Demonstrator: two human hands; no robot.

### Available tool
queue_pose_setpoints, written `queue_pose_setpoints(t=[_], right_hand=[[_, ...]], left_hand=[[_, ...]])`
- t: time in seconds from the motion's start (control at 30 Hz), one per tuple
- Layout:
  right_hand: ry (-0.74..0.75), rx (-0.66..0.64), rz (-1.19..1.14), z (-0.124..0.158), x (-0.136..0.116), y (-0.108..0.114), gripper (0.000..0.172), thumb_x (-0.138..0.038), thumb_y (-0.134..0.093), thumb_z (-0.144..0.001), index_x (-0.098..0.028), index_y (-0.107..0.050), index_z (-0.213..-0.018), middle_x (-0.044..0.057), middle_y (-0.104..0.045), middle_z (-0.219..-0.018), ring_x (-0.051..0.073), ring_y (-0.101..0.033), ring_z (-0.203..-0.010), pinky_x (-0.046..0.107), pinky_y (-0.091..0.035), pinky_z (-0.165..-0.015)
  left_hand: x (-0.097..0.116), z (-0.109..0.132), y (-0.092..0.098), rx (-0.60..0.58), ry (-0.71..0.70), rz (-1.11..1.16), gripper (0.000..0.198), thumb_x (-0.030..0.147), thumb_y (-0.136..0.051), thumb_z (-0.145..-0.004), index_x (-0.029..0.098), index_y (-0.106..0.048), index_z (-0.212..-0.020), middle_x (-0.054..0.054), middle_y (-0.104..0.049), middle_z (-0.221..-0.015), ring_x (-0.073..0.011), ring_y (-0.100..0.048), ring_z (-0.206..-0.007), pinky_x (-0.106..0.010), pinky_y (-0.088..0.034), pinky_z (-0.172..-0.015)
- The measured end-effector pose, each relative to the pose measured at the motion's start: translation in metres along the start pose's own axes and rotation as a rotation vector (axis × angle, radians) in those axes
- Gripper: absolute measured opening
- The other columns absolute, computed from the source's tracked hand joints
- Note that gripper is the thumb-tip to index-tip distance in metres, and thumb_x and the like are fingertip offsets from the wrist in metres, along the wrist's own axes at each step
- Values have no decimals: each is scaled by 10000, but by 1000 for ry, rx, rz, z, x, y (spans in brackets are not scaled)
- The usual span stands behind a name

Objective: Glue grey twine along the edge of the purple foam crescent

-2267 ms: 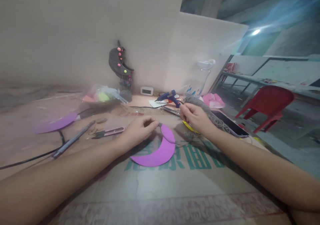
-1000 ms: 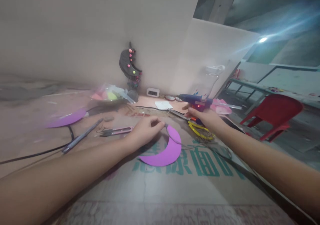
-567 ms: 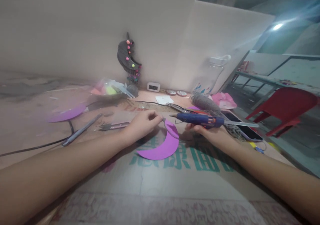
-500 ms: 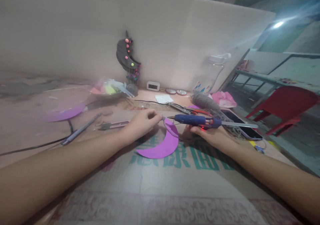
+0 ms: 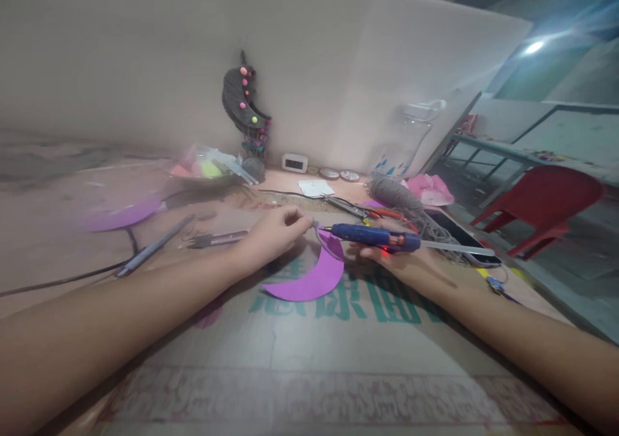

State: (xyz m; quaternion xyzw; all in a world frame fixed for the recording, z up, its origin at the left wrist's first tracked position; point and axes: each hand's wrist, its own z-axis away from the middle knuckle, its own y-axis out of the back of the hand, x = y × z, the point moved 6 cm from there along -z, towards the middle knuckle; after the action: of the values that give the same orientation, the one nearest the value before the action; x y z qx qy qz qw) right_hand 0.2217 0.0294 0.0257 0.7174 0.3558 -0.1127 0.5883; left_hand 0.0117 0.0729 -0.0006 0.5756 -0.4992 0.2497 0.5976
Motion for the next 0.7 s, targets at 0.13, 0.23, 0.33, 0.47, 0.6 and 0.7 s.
queue_pose_setpoints(t=[0.13, 0.23, 0.33, 0.47, 0.6, 0.7], right_hand=[[-59, 22, -15, 1, 4, 0, 204, -416, -650, -731, -233, -563, -753, 17, -625, -718, 212, -597, -687, 334, -487, -615], [-89, 28, -27, 1, 8, -1, 222, -437, -652, -726, -239, -556, -757, 9, -615, -707, 208, -584, -658, 339, -479, -606], [-61, 31, -42, 0, 9, -1, 193, -408, -653, -731, -245, -556, -768, 9, -615, -715, 204, -579, -658, 337, -472, -606], [-26, 31, -60, 0, 10, 0, 137, -350, -651, -725, -250, -570, -774, 8, -620, -714, 209, -580, -672, 336, -472, -606], [-34, -14, -79, 1, 8, -2, 113, -353, -626, -740, -249, -584, -756, 4, -622, -720, 205, -579, -675, 334, -465, -599], [-66, -24, -118, 1, 3, -3, 149, -377, -638, -729, -242, -576, -739, 3, -604, -705, 195, -566, -649, 324, -455, -572]], left_hand=[[0, 0, 0, -7, 1, -7, 314, 480, -489, -832, 183, -538, -741, 15, -524, -613, -107, -466, -498, -185, -329, -407], [3, -1, 0, 0, -15, -6, 314, 473, -504, -825, 179, -528, -718, 24, -503, -589, -104, -464, -510, -183, -337, -432], [4, -1, 0, 2, -11, 0, 309, 469, -514, -818, 179, -525, -714, 28, -496, -585, -106, -467, -511, -191, -340, -442], [5, 0, 0, -4, -12, 14, 300, 464, -511, -820, 178, -533, -730, 28, -511, -597, -102, -462, -493, -201, -341, -446], [5, 1, 0, -6, -17, 12, 298, 461, -508, -823, 178, -530, -733, 26, -509, -602, -105, -466, -498, -203, -343, -442], [3, 0, 0, -2, -24, 11, 302, 468, -508, -824, 178, -533, -740, 19, -517, -628, -106, -476, -517, -198, -343, -441]])
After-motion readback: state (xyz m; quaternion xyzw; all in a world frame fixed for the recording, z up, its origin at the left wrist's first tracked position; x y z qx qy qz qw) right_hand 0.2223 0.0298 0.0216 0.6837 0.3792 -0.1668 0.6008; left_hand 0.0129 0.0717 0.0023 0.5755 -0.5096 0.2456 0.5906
